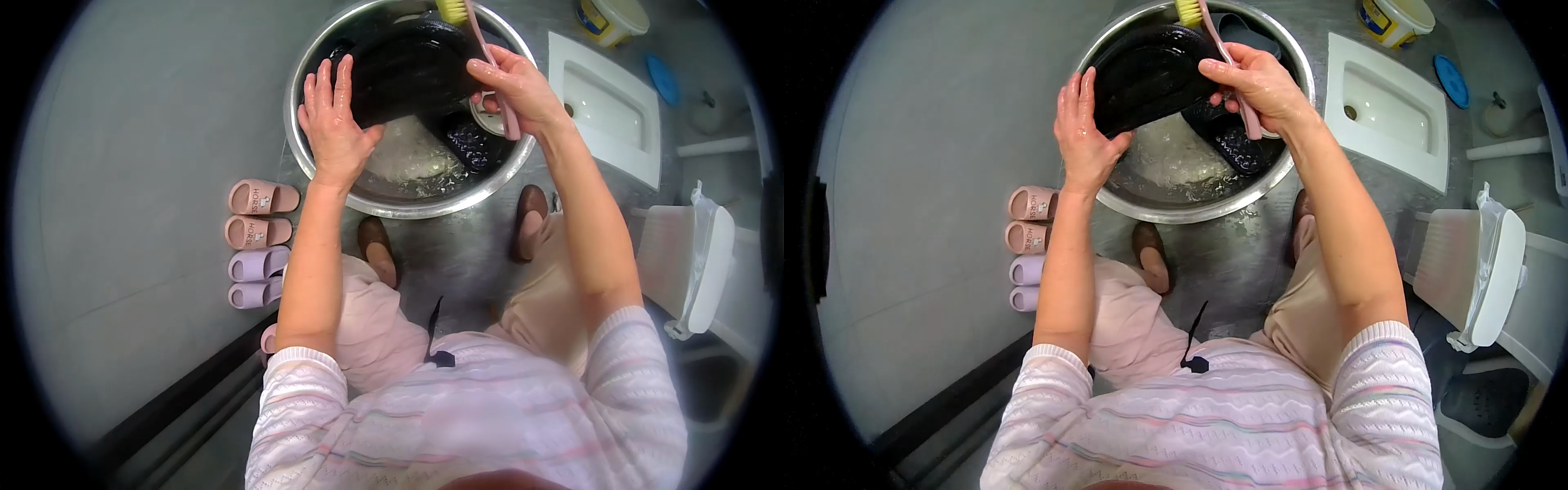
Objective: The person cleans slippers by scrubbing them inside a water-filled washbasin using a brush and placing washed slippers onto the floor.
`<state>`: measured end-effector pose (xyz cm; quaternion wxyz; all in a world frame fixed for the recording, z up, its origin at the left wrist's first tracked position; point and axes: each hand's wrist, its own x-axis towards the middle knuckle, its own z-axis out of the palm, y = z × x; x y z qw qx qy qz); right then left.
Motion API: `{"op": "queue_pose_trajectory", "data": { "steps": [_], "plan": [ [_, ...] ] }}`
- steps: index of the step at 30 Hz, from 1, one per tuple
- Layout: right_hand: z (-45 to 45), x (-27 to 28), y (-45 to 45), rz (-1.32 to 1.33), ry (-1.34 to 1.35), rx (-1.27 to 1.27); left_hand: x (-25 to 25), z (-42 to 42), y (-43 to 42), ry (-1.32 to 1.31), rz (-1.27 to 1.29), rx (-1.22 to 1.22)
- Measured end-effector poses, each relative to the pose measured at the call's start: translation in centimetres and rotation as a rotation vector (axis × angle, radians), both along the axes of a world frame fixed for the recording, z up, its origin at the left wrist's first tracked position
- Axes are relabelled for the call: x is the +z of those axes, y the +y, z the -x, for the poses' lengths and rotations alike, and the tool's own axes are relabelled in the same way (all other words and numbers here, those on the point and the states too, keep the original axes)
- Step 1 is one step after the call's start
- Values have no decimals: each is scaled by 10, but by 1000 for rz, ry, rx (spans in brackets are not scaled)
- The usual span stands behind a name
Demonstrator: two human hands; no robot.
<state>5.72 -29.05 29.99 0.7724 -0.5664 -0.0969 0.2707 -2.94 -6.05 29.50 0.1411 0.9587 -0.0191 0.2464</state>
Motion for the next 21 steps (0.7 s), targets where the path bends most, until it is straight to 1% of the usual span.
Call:
{"op": "queue_pose_trajectory", "data": {
  "steps": [5, 9, 11, 15, 21],
  "plan": [
    [-1, 2, 5, 7, 14, -23, -1, -1, 0, -22, 18, 0],
    [-4, -6, 10, 38, 51, -83, -8, -4, 0, -38, -104, -31],
    [-2, -7, 13, 0, 65, -89, -9, -5, -7, -47, -139, -29],
    [7, -9, 23, -18, 98, -106, -12, -3, -34, -12, -10, -67],
    [11, -14, 27, -41, 126, -175, -16, -2, -38, -30, -8, -82]
  ]
}}
